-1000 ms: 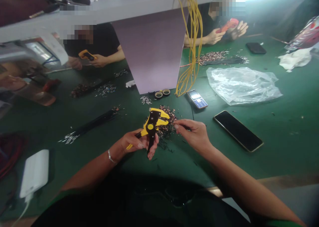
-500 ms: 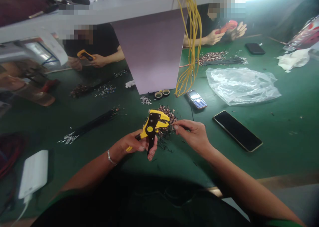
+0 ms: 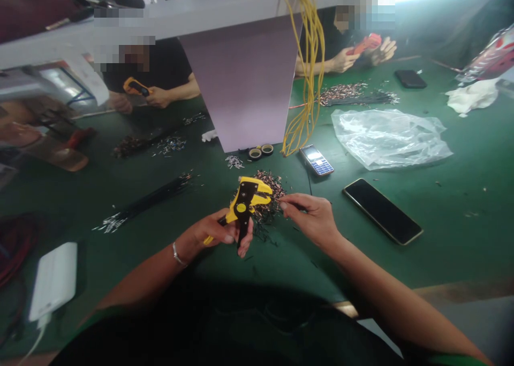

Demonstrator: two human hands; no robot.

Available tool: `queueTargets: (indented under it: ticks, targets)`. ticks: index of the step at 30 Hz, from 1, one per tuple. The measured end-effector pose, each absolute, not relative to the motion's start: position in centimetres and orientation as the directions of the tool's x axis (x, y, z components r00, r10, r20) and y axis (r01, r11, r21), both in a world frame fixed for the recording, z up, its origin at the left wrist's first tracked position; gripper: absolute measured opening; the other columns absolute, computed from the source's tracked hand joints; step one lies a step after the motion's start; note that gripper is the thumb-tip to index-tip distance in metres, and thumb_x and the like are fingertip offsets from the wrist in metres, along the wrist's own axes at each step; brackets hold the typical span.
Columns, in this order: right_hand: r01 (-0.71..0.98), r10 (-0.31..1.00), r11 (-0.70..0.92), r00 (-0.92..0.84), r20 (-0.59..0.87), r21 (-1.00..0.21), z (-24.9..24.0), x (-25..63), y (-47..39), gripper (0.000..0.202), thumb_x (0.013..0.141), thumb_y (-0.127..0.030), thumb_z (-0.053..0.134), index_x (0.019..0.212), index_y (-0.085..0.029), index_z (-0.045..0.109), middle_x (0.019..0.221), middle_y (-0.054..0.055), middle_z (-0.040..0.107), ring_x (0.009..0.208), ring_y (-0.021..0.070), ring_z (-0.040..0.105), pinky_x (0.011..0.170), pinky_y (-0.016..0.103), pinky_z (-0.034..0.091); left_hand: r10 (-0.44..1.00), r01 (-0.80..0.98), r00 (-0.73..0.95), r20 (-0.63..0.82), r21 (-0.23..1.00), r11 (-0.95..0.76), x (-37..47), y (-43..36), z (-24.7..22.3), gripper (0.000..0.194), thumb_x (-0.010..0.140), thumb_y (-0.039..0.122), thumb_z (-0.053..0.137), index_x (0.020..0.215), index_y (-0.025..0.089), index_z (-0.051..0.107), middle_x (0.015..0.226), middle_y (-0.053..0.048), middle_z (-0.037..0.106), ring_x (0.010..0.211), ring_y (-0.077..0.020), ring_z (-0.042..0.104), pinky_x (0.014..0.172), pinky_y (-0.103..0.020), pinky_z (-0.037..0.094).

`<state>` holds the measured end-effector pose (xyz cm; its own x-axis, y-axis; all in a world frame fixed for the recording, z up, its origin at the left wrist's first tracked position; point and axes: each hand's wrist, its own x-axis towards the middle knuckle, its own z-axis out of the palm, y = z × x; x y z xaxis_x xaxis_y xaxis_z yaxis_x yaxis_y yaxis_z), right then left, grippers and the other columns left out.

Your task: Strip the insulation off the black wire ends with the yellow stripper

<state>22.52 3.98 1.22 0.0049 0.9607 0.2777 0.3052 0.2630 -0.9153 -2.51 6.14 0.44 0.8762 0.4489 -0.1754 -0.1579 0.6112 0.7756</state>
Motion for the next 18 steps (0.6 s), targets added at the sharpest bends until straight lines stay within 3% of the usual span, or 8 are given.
queueTargets:
  ticks: [18]
  targets:
    - [0.310,0.959,0.269,0.003,0.284,-0.912,1.23,22.56,4.06,0.016,0.080,-0.027,0.064,0.077,-0.023,0.080,0.065,0.001,0.075,0.058,0.0154,0.067,0.058,0.028,0.053,0.471,-0.166,0.865,-0.171,0.790,0.591,-2.31,6.01,0.69,0.037,0.061,0.021,0.074,0.096,0.012,0.067,0.074,-0.008,0.064,0.064,-0.0213,0.061,0.064,-0.038,0.052]
